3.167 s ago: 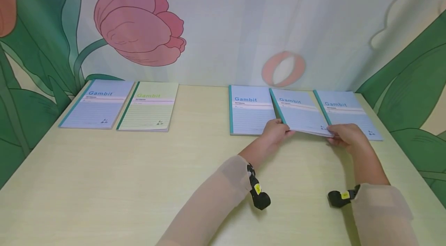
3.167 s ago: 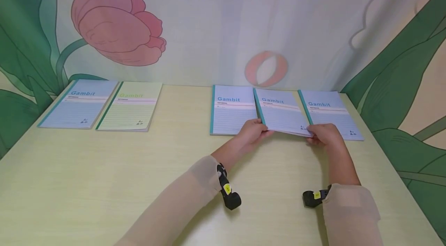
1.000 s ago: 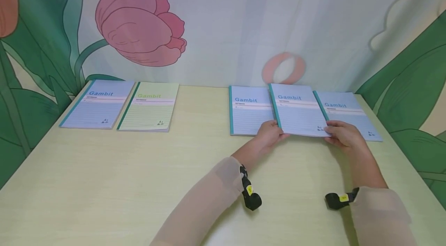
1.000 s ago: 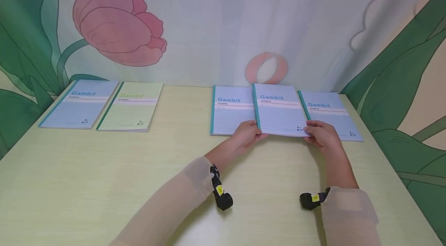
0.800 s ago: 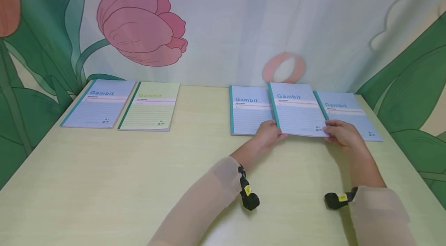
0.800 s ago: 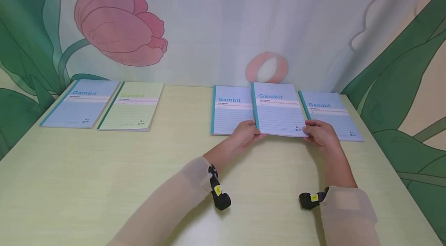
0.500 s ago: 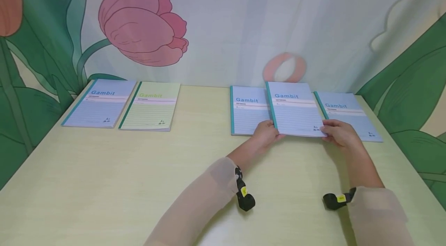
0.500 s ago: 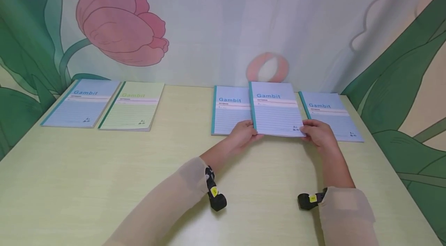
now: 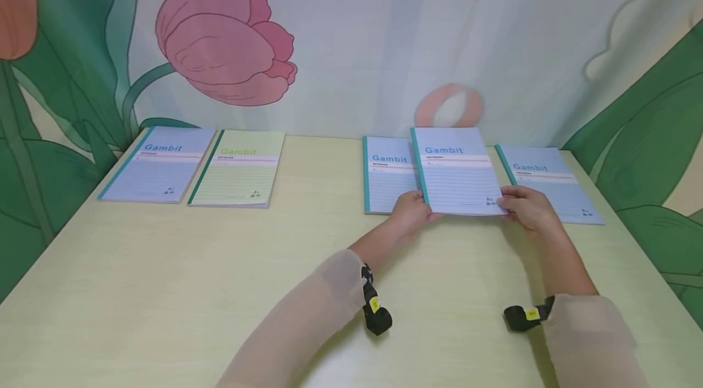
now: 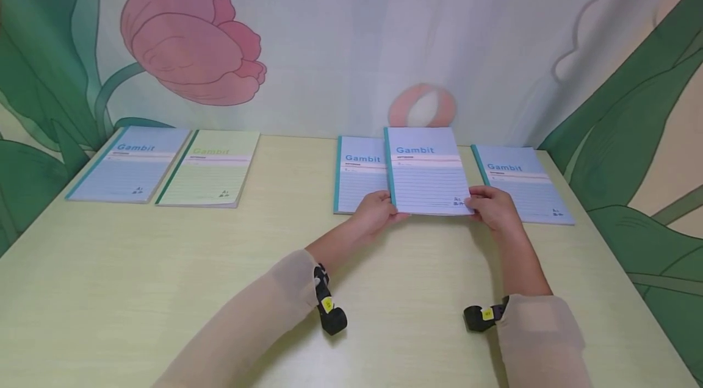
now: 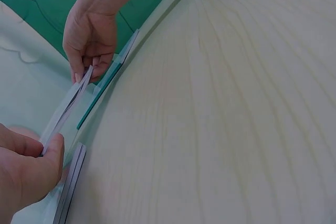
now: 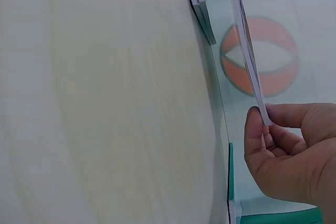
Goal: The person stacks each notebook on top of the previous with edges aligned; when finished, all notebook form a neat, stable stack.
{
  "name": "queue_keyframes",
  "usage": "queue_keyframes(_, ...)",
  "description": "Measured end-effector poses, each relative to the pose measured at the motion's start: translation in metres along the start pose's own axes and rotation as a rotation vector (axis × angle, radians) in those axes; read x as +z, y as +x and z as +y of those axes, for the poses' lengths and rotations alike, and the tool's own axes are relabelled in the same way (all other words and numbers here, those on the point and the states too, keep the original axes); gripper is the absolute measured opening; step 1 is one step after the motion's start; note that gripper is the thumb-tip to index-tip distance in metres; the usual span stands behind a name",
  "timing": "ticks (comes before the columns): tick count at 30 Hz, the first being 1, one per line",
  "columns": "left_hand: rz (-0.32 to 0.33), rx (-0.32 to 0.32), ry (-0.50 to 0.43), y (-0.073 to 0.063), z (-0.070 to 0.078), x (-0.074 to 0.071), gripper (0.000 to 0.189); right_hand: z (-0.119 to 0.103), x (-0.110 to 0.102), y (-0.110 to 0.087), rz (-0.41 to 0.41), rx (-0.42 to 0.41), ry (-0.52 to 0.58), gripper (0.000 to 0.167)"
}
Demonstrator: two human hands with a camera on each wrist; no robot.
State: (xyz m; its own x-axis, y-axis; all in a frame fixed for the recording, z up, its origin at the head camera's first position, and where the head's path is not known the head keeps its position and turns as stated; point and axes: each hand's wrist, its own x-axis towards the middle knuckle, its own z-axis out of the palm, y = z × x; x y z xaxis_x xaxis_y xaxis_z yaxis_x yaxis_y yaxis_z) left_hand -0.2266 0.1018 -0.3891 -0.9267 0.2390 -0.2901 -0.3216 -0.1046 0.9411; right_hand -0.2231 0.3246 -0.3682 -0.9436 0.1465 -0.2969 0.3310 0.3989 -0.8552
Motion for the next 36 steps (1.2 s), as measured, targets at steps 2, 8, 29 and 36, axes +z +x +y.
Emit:
queue_keyframes(2, 0.008, 0.000, 0.011, -0.001, 0.001, -0.002, 0.034, -0.001, 0.002, 0.000, -0.004, -0.011, -0.003, 0.050)
queue_keyframes(8, 0.000, -0.009, 0.001, -0.003, 0.004, -0.011, 0.035, -0.003, 0.007, 0.002, -0.008, -0.029, 0.001, 0.048)
queue_keyframes(29, 0.006, -0.038, -0.030, -0.005, 0.010, -0.033, 0.043, -0.013, 0.026, 0.004, 0.003, -0.039, 0.019, 0.044)
queue_keyframes(36, 0.001, -0.036, -0.059, -0.008, 0.014, -0.038, 0.043, -0.016, 0.030, 0.004, 0.007, -0.045, 0.021, 0.044)
